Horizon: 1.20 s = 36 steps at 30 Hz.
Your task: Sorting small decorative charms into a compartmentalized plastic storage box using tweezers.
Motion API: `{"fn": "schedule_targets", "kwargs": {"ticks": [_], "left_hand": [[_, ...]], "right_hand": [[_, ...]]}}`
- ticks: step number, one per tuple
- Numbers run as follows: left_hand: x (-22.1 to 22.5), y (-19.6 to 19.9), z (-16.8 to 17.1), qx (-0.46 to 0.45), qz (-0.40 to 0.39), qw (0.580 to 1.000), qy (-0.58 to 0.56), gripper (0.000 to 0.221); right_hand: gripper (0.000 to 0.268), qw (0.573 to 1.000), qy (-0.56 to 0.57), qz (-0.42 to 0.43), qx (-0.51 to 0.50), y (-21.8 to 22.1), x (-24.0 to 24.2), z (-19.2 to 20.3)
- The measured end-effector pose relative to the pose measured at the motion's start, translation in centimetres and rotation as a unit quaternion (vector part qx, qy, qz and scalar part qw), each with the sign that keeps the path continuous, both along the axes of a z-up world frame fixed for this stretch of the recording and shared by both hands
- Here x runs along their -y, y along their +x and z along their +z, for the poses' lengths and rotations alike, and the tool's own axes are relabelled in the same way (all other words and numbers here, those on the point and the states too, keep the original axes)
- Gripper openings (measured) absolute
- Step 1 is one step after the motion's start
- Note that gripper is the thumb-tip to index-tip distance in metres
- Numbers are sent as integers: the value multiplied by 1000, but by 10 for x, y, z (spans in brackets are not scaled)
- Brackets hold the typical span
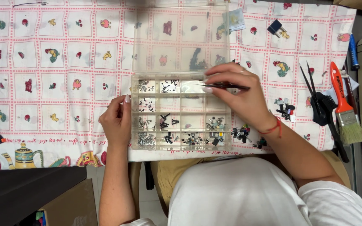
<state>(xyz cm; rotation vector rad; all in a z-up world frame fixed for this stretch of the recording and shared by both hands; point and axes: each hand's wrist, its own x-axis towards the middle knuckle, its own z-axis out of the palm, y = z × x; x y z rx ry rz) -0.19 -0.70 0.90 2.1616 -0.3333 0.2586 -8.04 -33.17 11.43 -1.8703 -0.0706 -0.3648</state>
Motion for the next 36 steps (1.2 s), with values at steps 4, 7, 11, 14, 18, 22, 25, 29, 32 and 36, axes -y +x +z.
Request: {"fn": "schedule_targets", "kwargs": {"ticks": [4,7,11,14,18,22,25,29,32,36], "left_hand": [[0,1,3,7,-9,1000,11,11],[0,0,3,6,-7,1000,11,11],[-3,1,0,2,-2,1000,2,10],[-9,2,-8,11,1,1000,14,10],[-10,2,-10,6,2,1000,19,10],[0,-5,6,-10,8,999,31,22],[-2,-4,3,-2,9,999,37,21],[-3,-4,1,0,16,999,36,22],[-14,4,-13,39,2,999,30,13],[-11,4,-11,37,3,999,24,12]], "right_hand": [[19,997,-23,-66,-14,-30,33,-19],[16,992,44,-110,-31,-55,49,-25],[26,982,128,-125,-65,-86,67,-23],[43,979,150,-111,-87,-106,84,-26],[53,974,172,-132,-63,-121,97,-33],[35,975,128,-153,-94,-133,100,-35],[11,970,100,-181,-130,-136,101,-38],[40,955,-178,-119,-204,-138,107,-36],[26,926,-359,-80,-82,-128,104,-43],[15,885,-457,-72,-50,-116,99,-43]]}}
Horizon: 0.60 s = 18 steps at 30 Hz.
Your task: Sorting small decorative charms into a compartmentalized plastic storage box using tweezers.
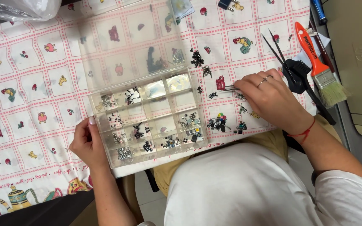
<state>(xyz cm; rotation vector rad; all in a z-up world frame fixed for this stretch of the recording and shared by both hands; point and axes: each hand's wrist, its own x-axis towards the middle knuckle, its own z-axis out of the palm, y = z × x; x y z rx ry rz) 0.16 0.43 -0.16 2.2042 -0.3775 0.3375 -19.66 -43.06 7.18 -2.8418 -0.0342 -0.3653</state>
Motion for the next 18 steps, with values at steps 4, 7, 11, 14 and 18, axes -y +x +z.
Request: {"fn": "schedule_targets", "kwargs": {"ticks": [4,7,11,14,18], "left_hand": [[2,-1,1,-2,3,1000,-4,11],[4,-1,5,-5,2,1000,-6,12],[5,-1,5,-4,1,1000,-10,11],[3,0,3,-4,1,1000,-11,11],[4,-1,4,-6,1,1000,-16,11]], "right_hand": [[17,993,-115,30,21,4,9,-13],[13,986,-147,56,50,10,12,-19],[6,984,-143,84,62,18,9,-16],[5,985,-136,91,53,19,9,-12],[4,985,-130,103,51,20,11,-16]]}}
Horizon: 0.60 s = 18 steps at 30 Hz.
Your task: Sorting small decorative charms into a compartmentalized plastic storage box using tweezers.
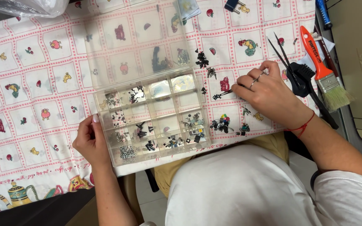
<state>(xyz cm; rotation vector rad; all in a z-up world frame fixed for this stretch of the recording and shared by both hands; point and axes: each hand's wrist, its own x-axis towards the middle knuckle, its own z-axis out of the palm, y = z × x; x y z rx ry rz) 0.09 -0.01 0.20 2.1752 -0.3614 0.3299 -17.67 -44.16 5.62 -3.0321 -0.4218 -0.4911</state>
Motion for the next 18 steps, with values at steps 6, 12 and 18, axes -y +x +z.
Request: {"fn": "schedule_targets", "kwargs": {"ticks": [6,12,18], "left_hand": [[1,-1,1,-1,1,1000,1,11],[0,-1,-1,-3,6,1000,-2,11],[7,-5,14,-33,-5,999,21,19]], "right_hand": [[6,1000,-2,-1,-10,-1,1,8],[7,1000,5,-11,2,1,2,22],[28,1000,-16,14,23,18,-9,51]]}}
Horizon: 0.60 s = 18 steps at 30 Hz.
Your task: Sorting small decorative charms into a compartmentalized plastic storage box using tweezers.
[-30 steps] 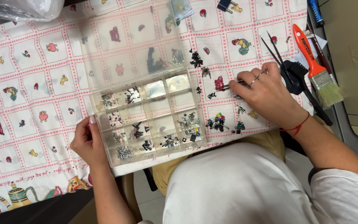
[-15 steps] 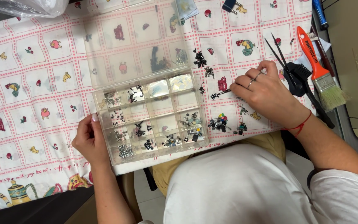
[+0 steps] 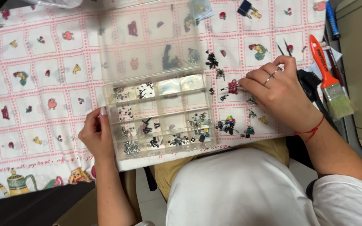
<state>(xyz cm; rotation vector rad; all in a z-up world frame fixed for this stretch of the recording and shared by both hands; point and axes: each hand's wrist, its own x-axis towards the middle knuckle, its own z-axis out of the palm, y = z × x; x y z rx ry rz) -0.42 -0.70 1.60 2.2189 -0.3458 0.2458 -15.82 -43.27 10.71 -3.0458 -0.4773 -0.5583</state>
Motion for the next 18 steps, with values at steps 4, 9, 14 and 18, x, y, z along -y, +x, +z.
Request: {"fn": "schedule_targets", "kwargs": {"ticks": [4,9,14,18], "left_hand": [[2,0,2,-5,-5,1000,-14,18],[6,-2,9,-32,5,999,-27,19],[7,-2,10,-20,-1,1000,-13,20],[8,-2,11,-8,-6,1000,-16,22]], "right_hand": [[20,999,31,33,22,24,-23,14],[18,994,22,79,71,65,-61,24],[21,988,26,104,109,106,-93,13],[22,987,13,113,116,123,-105,-4]]}}
